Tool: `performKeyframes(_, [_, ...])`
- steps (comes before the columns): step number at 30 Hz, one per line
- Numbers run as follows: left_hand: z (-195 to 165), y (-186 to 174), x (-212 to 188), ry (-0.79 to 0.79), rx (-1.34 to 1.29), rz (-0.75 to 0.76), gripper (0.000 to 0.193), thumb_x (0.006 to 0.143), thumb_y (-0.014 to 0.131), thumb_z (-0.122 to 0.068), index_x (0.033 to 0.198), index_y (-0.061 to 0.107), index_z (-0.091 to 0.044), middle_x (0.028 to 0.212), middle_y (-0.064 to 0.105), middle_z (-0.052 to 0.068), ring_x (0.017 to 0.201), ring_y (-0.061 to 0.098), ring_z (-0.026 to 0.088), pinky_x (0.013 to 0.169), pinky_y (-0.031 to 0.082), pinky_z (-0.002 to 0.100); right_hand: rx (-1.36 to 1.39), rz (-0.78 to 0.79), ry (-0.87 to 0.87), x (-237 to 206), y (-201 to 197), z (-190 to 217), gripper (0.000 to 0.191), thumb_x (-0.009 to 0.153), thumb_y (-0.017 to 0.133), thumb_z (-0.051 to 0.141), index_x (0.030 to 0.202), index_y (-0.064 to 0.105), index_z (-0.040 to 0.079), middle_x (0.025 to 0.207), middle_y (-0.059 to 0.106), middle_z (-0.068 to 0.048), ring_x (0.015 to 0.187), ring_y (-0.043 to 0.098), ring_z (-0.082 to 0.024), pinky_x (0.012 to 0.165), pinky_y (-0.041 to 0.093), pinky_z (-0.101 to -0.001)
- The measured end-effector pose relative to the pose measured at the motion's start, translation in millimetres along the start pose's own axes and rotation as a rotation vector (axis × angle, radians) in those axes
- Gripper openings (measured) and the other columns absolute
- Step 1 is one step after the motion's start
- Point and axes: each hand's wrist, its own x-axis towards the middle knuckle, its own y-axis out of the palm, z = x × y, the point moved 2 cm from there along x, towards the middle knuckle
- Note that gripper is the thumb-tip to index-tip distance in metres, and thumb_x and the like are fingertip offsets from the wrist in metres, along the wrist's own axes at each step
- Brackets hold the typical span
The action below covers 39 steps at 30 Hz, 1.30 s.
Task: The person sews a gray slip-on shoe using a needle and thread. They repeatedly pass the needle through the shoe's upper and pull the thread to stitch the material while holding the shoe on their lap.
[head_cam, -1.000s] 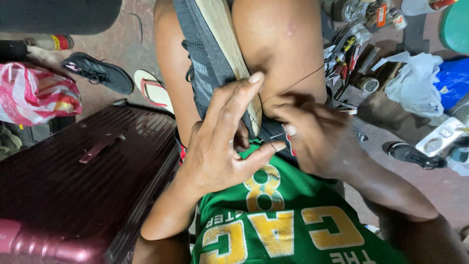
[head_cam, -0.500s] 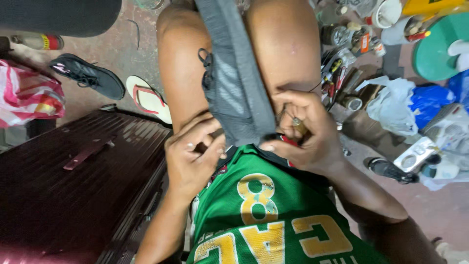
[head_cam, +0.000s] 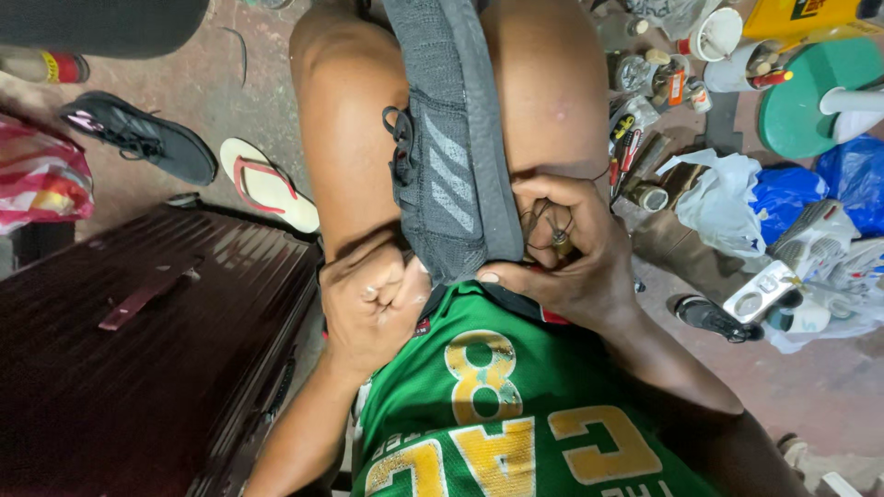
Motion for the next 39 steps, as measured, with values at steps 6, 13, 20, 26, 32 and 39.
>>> performKeyframes(6, [61,-56,-43,-0.303,-0.191,-0.399,0.05,0.102,0.066,-0.003,0.067,0.033,-0.016,0.065,0.032,-0.009,0.06,0.026,0.004,0.055,0.021,0.027,0.091,-0.01,0.055,7,0,2,0.062,0.08,0.091,-0.001,0.129,0.053,0.0,0.082,0.05,0.007,0.063,0.037,0.001,0.056,0.031,-0.0164])
performKeyframes(13, [73,-61,-27,-0.353,-0.159,-0.437,0.027,0.096,0.067,-0.002,0.084,0.042,-0.007,0.092,0.044,-0.002,0.079,0.041,0.008,0.069,0.036,0.024,0.167,0.002,0.086,11,0,3,0.063,0.077,0.09,-0.001,0.127,0.052,0.001,0.082,0.048,0.007,0.066,0.037,0.001,0.058,0.03,-0.0167])
performKeyframes(20, [-10,-5,7,0.13,0.299,-0.076,0.03,0.085,0.071,-0.008,0.111,0.062,0.003,0.113,0.063,0.019,0.099,0.064,0.036,0.079,0.055,0.042,-0.171,0.126,0.053,-2,-13,6,0.094,0.075,0.092,0.022,0.149,0.038,0.0,0.076,0.051,0.003,0.063,0.042,-0.003,0.055,0.035,-0.0192])
performKeyframes(26, [-3,4,14,0.112,0.257,0.054,0.017,0.086,0.074,-0.013,0.086,0.058,-0.005,0.083,0.056,0.012,0.08,0.059,0.034,0.07,0.048,0.044,-0.701,0.248,0.029,-8,-51,25,0.111,0.065,0.083,0.052,0.154,0.039,0.003,0.064,0.057,0.002,0.052,0.049,-0.008,0.047,0.043,-0.0274])
performKeyframes(32, [-2,13,10,0.027,0.107,-0.007,0.02,0.087,0.071,-0.007,0.077,0.055,-0.001,0.077,0.047,0.01,0.071,0.049,0.026,0.062,0.04,0.038,-0.557,0.034,-0.127,-4,-38,25,0.096,0.069,0.083,0.057,0.143,0.052,0.002,0.108,0.065,-0.015,0.068,0.056,-0.013,0.059,0.051,-0.0302])
performKeyframes(39, [-4,27,6,0.084,-0.21,-0.154,0.039,0.081,0.061,0.012,0.064,0.03,-0.004,0.092,0.059,0.016,0.076,0.051,0.018,0.072,0.042,0.036,-0.51,0.145,-0.177,7,-29,9,0.058,0.076,0.092,0.042,0.113,0.067,0.005,0.082,0.067,-0.003,0.071,0.065,-0.012,0.064,0.055,-0.0313])
